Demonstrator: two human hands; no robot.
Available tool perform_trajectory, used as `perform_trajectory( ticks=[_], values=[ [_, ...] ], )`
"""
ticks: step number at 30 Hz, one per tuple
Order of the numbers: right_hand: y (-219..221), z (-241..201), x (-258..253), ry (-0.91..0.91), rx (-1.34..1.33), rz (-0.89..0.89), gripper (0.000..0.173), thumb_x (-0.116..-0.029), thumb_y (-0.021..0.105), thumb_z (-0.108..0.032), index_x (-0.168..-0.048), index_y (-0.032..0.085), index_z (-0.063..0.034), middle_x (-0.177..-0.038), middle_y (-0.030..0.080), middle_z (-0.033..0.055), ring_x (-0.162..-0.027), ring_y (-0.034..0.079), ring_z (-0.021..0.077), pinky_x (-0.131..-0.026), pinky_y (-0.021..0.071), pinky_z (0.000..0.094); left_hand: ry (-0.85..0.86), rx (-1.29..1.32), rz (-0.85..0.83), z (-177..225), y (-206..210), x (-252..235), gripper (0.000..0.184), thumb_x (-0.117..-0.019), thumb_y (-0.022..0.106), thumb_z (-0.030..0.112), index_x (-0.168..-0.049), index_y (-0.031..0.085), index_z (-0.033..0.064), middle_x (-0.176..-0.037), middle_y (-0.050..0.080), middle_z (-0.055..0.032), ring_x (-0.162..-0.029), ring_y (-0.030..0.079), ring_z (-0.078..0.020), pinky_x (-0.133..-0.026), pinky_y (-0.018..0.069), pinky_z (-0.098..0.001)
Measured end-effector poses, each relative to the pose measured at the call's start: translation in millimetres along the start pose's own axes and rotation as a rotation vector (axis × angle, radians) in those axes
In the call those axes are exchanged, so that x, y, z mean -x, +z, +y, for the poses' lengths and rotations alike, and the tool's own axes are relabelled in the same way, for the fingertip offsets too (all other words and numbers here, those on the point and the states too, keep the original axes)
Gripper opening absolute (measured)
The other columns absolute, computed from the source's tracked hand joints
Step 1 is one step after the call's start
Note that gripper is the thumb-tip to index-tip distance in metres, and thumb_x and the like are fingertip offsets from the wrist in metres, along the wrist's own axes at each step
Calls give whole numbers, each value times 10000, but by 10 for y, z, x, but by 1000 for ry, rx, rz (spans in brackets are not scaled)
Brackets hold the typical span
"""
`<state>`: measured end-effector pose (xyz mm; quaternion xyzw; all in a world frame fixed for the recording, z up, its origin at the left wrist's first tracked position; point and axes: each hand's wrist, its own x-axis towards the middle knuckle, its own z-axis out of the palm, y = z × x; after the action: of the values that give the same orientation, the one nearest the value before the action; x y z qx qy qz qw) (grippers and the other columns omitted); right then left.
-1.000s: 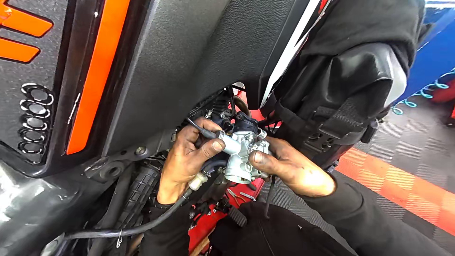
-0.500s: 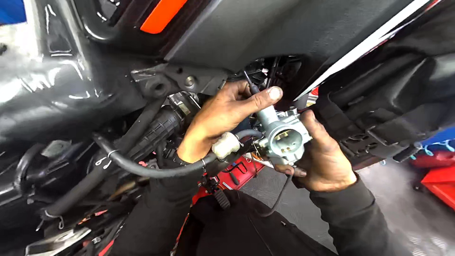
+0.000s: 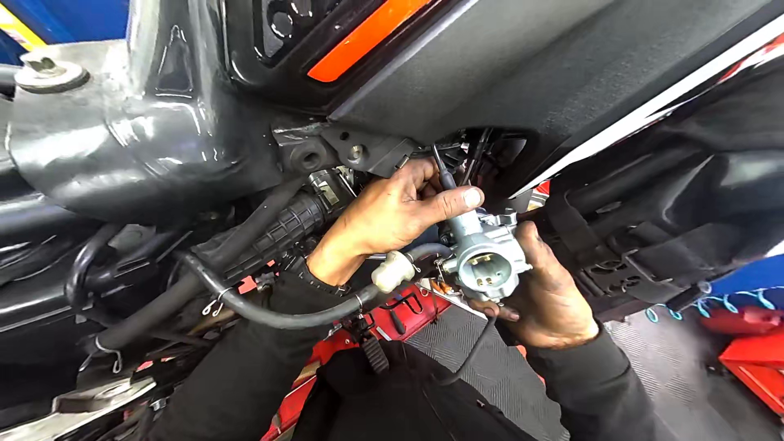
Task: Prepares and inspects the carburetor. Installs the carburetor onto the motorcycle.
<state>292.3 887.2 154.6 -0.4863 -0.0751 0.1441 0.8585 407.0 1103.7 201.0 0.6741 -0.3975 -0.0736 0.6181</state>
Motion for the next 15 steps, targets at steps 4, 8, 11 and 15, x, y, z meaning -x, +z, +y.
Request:
perform_trajectory(
  ticks=[4, 8, 11, 15],
  values=[
    [-3, 2, -20, 6, -10, -27, 545, -1018, 465, -634, -1142, 647, -135, -751, 602, 62, -505, 517, 85, -451, 456, 217, 60, 14, -9, -55, -26, -3, 159, -987, 663, 229, -956, 654, 74, -756, 638, 28, -668, 607, -42, -622, 524, -203],
    [27, 46, -37, 14, -91, -19, 565, -1008, 475, -646, -1160, 645, -129, -772, 610, 71, -508, 522, 92, -449, 461, 224, 54, 18, 17, -75, -26, 6, 145, -988, 661, 221, -988, 662, 76, -776, 640, 44, -695, 609, -24, -648, 530, -186],
    [77, 58, -54, 36, -245, -37, 619, -1001, 461, -666, -1190, 646, -106, -881, 649, 117, -531, 551, 105, -443, 470, 222, -52, 25, 177, -39, 108, 117, 210, -1026, 605, 292, -1020, 662, 90, -689, 602, 45, -554, 530, -22, -504, 446, -172],
    [102, 66, -72, 128, -375, -70, 671, -977, 488, -691, -1229, 655, -92, -1010, 680, 186, -598, 613, 146, -476, 501, 242, -154, -36, 392, 60, 303, 561, 417, -1112, 377, 346, -1446, 546, 161, -936, 727, -27, -602, 624, -140, -479, 525, -263]
  ],
)
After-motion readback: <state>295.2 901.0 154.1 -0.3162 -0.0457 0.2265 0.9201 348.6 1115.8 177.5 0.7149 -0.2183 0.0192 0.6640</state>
